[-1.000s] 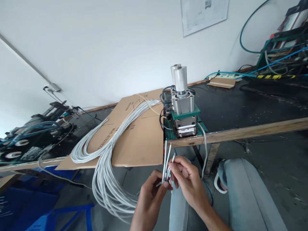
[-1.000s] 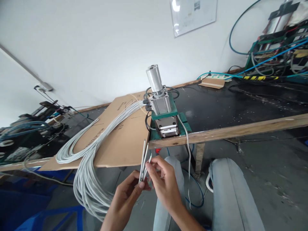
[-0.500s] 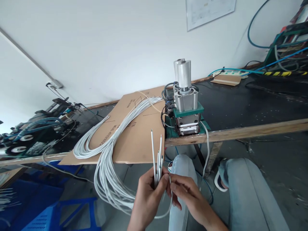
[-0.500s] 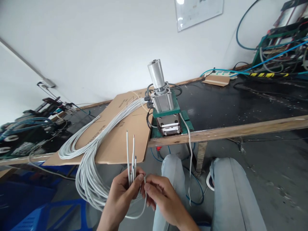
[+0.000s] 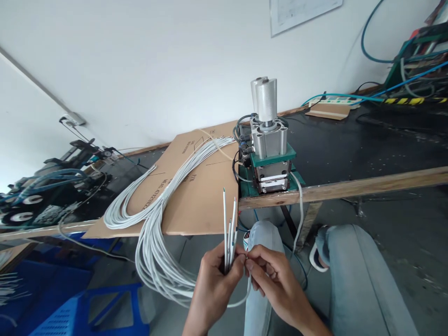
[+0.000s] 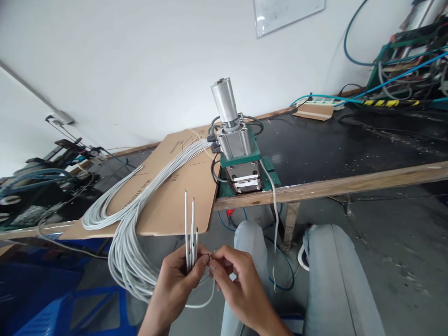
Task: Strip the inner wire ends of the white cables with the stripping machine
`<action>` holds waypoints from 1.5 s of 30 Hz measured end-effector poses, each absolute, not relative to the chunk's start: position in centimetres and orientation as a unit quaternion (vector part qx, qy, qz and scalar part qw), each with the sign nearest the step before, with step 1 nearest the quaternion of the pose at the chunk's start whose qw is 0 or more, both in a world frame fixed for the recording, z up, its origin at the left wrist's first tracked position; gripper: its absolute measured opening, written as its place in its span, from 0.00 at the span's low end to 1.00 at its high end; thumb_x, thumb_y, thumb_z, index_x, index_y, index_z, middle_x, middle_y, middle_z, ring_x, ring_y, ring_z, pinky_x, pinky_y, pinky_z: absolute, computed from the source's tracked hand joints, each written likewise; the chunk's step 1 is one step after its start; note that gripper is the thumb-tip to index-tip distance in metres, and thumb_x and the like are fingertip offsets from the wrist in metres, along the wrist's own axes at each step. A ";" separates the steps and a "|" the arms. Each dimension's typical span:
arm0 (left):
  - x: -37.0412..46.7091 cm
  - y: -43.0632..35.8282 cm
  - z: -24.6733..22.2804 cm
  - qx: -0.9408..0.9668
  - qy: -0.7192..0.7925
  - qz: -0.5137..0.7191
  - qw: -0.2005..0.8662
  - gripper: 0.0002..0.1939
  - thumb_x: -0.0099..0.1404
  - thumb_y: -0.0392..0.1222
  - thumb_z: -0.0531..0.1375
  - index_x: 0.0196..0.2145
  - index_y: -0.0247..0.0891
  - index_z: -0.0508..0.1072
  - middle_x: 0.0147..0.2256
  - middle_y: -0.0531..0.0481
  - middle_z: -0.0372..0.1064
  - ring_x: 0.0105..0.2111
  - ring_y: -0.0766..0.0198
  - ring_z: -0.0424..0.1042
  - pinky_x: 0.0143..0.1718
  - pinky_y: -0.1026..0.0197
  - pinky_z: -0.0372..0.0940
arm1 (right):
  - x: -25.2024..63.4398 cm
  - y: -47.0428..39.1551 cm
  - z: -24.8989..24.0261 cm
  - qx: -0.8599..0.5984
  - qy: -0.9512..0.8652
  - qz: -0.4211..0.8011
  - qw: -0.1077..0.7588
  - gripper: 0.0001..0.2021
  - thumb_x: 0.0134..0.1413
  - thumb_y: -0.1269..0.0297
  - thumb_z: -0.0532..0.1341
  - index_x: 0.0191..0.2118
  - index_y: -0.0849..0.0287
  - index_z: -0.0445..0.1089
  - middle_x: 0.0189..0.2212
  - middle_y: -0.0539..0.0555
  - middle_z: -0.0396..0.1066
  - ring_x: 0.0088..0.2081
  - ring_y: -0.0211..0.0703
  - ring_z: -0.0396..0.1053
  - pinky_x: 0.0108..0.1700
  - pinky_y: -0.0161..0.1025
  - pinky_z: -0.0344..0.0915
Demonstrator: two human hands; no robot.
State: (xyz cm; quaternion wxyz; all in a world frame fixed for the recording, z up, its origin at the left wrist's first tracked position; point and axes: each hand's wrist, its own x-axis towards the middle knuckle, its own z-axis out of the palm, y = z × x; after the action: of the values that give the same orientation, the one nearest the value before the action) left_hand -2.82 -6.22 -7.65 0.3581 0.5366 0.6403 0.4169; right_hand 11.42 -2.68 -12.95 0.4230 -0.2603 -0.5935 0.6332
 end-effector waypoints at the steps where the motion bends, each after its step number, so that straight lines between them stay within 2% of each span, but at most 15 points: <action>1: -2.8 -6.2 -7.5 0.544 0.641 0.412 0.351 0.11 0.65 0.42 0.60 0.27 0.36 0.73 0.20 0.58 0.57 0.21 0.68 0.51 0.22 0.66 0.50 | 11.5 -2.6 -12.8 -0.260 -0.605 0.621 0.426 0.17 0.69 0.53 0.57 0.31 0.57 0.67 0.22 0.46 0.62 0.22 0.34 0.60 0.22 0.30 0.55; 7: -2.7 -6.0 -6.9 0.601 0.652 0.343 0.309 0.06 0.62 0.35 0.57 0.27 0.37 0.70 0.20 0.60 0.51 0.22 0.68 0.49 0.23 0.67 0.49 | 13.0 -1.9 -12.2 -0.262 -0.707 0.522 0.399 0.14 0.70 0.61 0.56 0.30 0.55 0.65 0.25 0.47 0.65 0.27 0.38 0.65 0.29 0.34 0.59; 13: -2.3 -6.0 -6.8 0.676 0.649 0.260 0.232 0.08 0.61 0.31 0.56 0.26 0.41 0.64 0.20 0.62 0.49 0.20 0.68 0.49 0.23 0.65 0.47 | 13.9 -2.1 -12.3 -0.281 -0.782 0.426 0.356 0.10 0.69 0.68 0.53 0.33 0.54 0.64 0.28 0.50 0.68 0.29 0.42 0.67 0.32 0.37 0.60; 19: -2.4 -5.8 -7.1 0.698 0.649 0.213 0.214 0.11 0.59 0.30 0.57 0.26 0.42 0.59 0.22 0.60 0.55 0.21 0.67 0.54 0.24 0.65 0.47 | 13.9 -2.4 -12.8 -0.286 -0.788 0.424 0.344 0.09 0.64 0.73 0.54 0.33 0.54 0.64 0.30 0.51 0.71 0.31 0.44 0.70 0.33 0.38 0.62; 21: -2.5 -5.7 -7.2 0.686 0.647 0.227 0.241 0.10 0.59 0.30 0.57 0.25 0.42 0.60 0.21 0.60 0.53 0.21 0.68 0.52 0.24 0.65 0.47 | 13.9 -2.3 -12.9 -0.283 -0.763 0.457 0.359 0.09 0.65 0.70 0.55 0.32 0.55 0.65 0.28 0.51 0.70 0.29 0.43 0.69 0.32 0.37 0.62; 24: -2.6 -5.6 -7.2 0.630 0.630 0.291 0.348 0.08 0.60 0.32 0.57 0.25 0.41 0.64 0.19 0.61 0.53 0.20 0.68 0.50 0.23 0.65 0.47 | 13.3 -2.4 -13.1 -0.260 -0.646 0.618 0.364 0.14 0.67 0.57 0.59 0.30 0.56 0.66 0.20 0.47 0.66 0.20 0.37 0.64 0.23 0.32 0.60; 26: -2.7 -5.6 -7.2 0.580 0.626 0.341 0.395 0.08 0.61 0.35 0.58 0.25 0.40 0.66 0.18 0.60 0.55 0.20 0.68 0.50 0.22 0.66 0.49 | 12.4 -2.6 -13.4 -0.228 -0.536 0.726 0.365 0.18 0.65 0.49 0.61 0.30 0.57 0.67 0.15 0.45 0.64 0.15 0.34 0.61 0.18 0.30 0.59; 28: -2.8 -5.8 -7.4 0.534 0.636 0.383 0.404 0.09 0.61 0.39 0.61 0.24 0.39 0.67 0.17 0.60 0.56 0.20 0.68 0.50 0.22 0.66 0.49 | 11.1 -3.0 -14.0 -0.198 -0.454 0.776 0.390 0.20 0.62 0.45 0.63 0.30 0.58 0.67 0.14 0.45 0.66 0.13 0.34 0.63 0.18 0.30 0.62; 32: -2.9 -6.2 -8.2 0.450 0.639 0.449 0.433 0.17 0.61 0.50 0.66 0.24 0.39 0.66 0.16 0.61 0.54 0.18 0.70 0.50 0.20 0.67 0.49 | 8.6 -4.1 -15.1 -0.166 -0.362 0.801 0.446 0.20 0.59 0.46 0.66 0.30 0.60 0.68 0.14 0.47 0.70 0.12 0.34 0.65 0.17 0.29 0.64; 36: -2.9 -6.8 -9.3 0.407 0.613 0.498 0.458 0.23 0.62 0.60 0.66 0.25 0.38 0.66 0.15 0.62 0.55 0.16 0.72 0.49 0.18 0.69 0.49 | 7.5 -4.7 -15.3 -0.151 -0.315 0.815 0.462 0.20 0.59 0.48 0.68 0.30 0.61 0.69 0.18 0.49 0.72 0.13 0.32 0.65 0.16 0.28 0.64; 45: -2.7 -7.1 -9.6 0.390 0.596 0.523 0.468 0.27 0.59 0.64 0.67 0.25 0.38 0.67 0.15 0.62 0.54 0.16 0.73 0.49 0.17 0.71 0.49 | 7.4 -4.7 -15.4 -0.147 -0.317 0.812 0.467 0.18 0.60 0.51 0.68 0.30 0.61 0.70 0.17 0.48 0.71 0.12 0.32 0.65 0.15 0.27 0.64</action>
State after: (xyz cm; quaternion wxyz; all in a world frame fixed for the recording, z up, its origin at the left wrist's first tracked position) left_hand -2.73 -7.10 -9.61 0.4683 0.3898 0.5958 0.5233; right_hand 7.44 -4.71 -15.41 0.4671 -0.1465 -0.3166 0.8125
